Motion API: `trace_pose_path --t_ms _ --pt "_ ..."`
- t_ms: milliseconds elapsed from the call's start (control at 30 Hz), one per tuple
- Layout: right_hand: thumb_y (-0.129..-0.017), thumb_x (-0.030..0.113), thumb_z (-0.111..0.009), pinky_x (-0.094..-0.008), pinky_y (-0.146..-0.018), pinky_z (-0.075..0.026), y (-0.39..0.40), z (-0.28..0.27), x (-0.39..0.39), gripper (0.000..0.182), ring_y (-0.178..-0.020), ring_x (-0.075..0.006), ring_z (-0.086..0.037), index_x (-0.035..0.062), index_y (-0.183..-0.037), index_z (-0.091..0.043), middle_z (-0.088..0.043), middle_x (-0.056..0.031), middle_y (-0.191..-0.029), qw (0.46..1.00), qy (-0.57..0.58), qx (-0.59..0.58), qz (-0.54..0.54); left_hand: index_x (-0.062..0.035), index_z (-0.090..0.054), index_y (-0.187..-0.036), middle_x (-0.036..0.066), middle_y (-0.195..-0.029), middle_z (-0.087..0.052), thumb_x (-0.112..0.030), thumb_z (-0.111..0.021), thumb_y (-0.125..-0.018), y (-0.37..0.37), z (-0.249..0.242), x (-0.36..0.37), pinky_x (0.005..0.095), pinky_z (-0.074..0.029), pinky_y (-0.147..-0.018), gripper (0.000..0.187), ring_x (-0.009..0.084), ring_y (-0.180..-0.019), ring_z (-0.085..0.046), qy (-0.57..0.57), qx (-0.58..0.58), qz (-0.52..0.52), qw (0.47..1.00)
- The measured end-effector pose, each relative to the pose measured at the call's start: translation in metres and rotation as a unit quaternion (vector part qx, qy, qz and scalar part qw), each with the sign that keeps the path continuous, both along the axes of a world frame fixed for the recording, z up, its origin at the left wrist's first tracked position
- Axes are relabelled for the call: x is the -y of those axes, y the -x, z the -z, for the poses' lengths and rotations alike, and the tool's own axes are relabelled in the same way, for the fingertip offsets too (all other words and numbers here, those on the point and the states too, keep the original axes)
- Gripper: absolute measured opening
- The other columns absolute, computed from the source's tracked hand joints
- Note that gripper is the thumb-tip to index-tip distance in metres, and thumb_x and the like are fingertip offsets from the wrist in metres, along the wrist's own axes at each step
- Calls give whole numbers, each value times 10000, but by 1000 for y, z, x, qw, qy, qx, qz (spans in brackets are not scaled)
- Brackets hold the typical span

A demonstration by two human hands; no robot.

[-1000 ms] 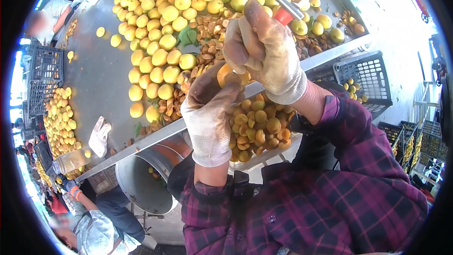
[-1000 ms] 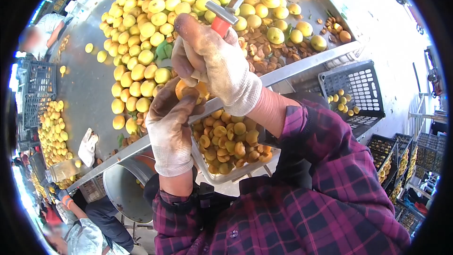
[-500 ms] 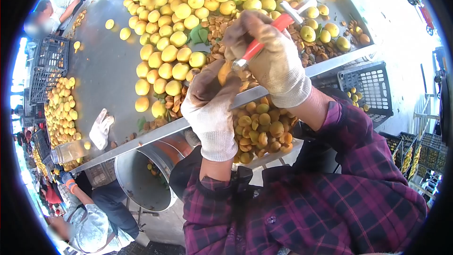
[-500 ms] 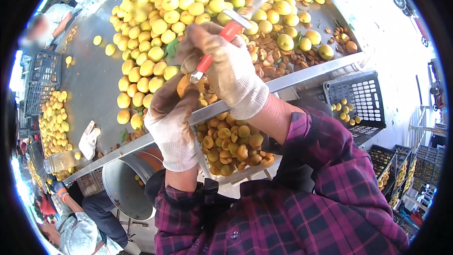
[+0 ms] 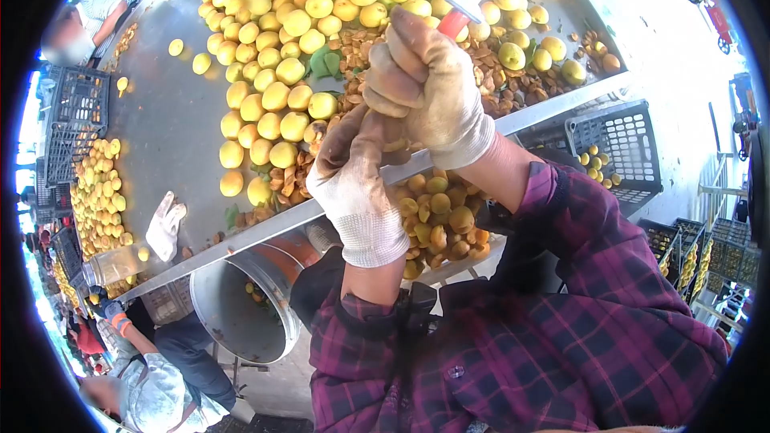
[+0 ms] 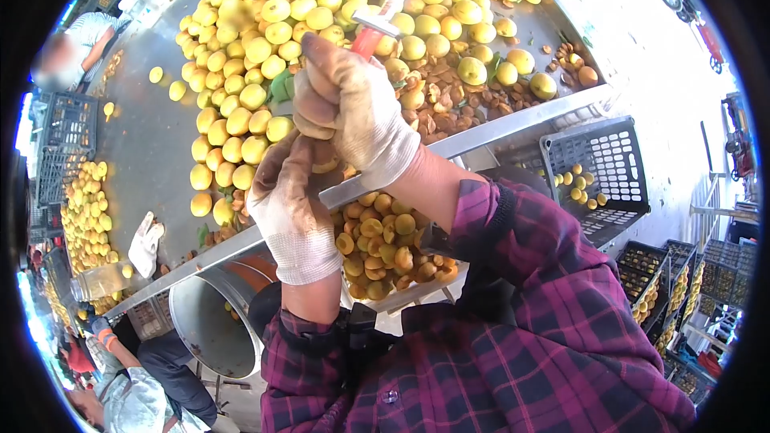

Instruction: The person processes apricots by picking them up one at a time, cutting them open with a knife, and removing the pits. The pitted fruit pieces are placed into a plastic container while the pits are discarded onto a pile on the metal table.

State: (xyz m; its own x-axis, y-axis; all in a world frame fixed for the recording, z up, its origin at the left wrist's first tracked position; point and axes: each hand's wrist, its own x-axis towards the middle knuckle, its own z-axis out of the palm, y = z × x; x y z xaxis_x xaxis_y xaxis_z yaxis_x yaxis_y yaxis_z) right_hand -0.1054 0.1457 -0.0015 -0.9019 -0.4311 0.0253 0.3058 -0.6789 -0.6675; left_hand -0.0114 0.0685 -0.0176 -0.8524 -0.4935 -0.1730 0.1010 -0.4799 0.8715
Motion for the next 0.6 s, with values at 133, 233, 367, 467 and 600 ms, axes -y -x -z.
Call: trace_pose_path --t_ms 133,233,367,467,600 --pt "-1041 312 -458 -258 -452 -288 9 10 -7 402 -459 -103 -300 145 -678 -414 -403 -1 -560 995 71 -11 -73 75 -664 -1104 116 -969 -707 -68 -653 -933 8 16 3 299 -555 -761 223 162 -852 -673 8 21 -1 1000" --pt "-1009 345 -531 -296 -568 -392 1 -22 8 331 -573 -146 -455 128 -761 -500 -525 -25 -674 981 -152 63 104 75 -676 -1002 119 -909 -696 -19 -630 -886 10 38 -1 318 -550 -700 156 188 -756 -662 135 -48 -37 989" --pt "-1008 383 -543 -268 -473 -244 6 -2 -10 428 -518 -84 -311 176 -677 -367 -323 62 -614 998 28 17 49 52 -693 -1007 66 -872 -693 78 -696 -800 12 14 -10 254 -511 -644 208 119 -693 -622 -38 13 -55 998" --pt "-1035 349 -491 -272 -415 -169 7 3 -8 472 -442 -80 -214 174 -630 -320 -264 53 -554 993 95 32 55 37 -673 -1182 29 -937 -684 93 -618 -882 15 22 -19 203 -464 -661 310 59 -739 -568 -49 -19 -30 998" --pt "-1042 320 -474 -267 -415 -172 -5 -10 11 475 -431 -83 -207 179 -624 -297 -258 52 -546 989 23 64 134 48 -677 -1161 51 -958 -699 80 -616 -889 17 23 -15 219 -491 -689 280 84 -772 -609 -113 0 -48 993"
